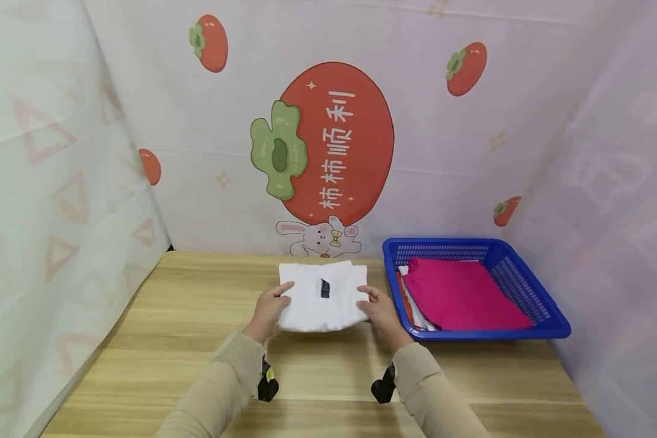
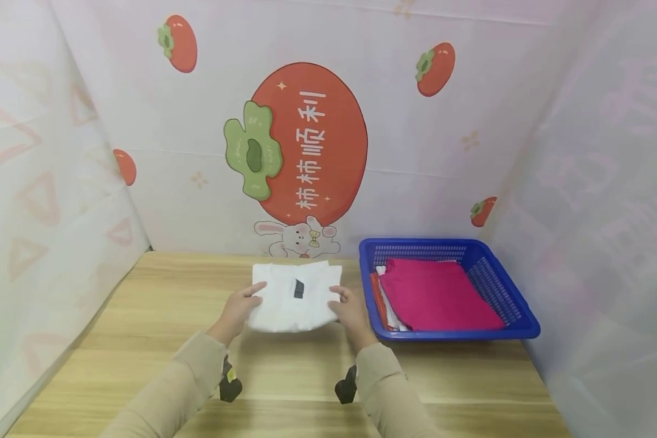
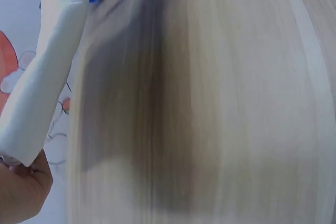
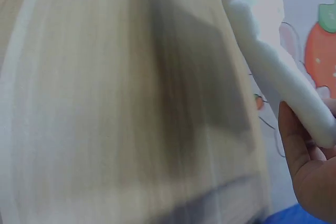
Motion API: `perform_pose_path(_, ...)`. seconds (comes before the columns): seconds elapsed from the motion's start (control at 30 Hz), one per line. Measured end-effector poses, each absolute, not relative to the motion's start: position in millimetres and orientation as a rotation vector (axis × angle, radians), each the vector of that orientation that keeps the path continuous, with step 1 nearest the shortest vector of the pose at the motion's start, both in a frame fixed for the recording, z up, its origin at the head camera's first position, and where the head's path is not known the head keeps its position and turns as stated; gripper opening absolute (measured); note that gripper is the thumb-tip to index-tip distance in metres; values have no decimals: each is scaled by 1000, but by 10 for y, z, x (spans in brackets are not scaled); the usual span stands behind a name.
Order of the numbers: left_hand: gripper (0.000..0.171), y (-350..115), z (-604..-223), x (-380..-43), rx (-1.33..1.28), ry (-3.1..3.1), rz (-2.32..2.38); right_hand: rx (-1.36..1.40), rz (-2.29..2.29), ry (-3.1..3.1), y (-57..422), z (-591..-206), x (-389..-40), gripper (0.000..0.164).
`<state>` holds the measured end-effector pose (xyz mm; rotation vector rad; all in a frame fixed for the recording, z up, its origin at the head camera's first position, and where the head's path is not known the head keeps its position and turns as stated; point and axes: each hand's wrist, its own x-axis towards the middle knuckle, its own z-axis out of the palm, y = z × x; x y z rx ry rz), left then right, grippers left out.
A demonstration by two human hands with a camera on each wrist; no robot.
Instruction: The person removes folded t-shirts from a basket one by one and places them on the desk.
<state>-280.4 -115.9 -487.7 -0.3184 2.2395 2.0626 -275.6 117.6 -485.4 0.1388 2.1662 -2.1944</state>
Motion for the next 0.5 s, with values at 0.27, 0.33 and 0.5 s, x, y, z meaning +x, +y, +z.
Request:
perform_pose_path(0.27, 40, -1382, -4935, -2812, -331, 2358, 1894, 121, -1935, 2287, 956, -5015, -2760, 35)
perform_pose_path(0.33, 41, -1407, -4939, -2818, -321, 2380, 1870, 120, -1910, 2278, 921, -5025, -2763, 36)
perform_pose_path(0.5, 42, -1452, -4969, -2822, -320, 2403, 1832, 120, -1844, 2263, 861, -5024, -2789, 39)
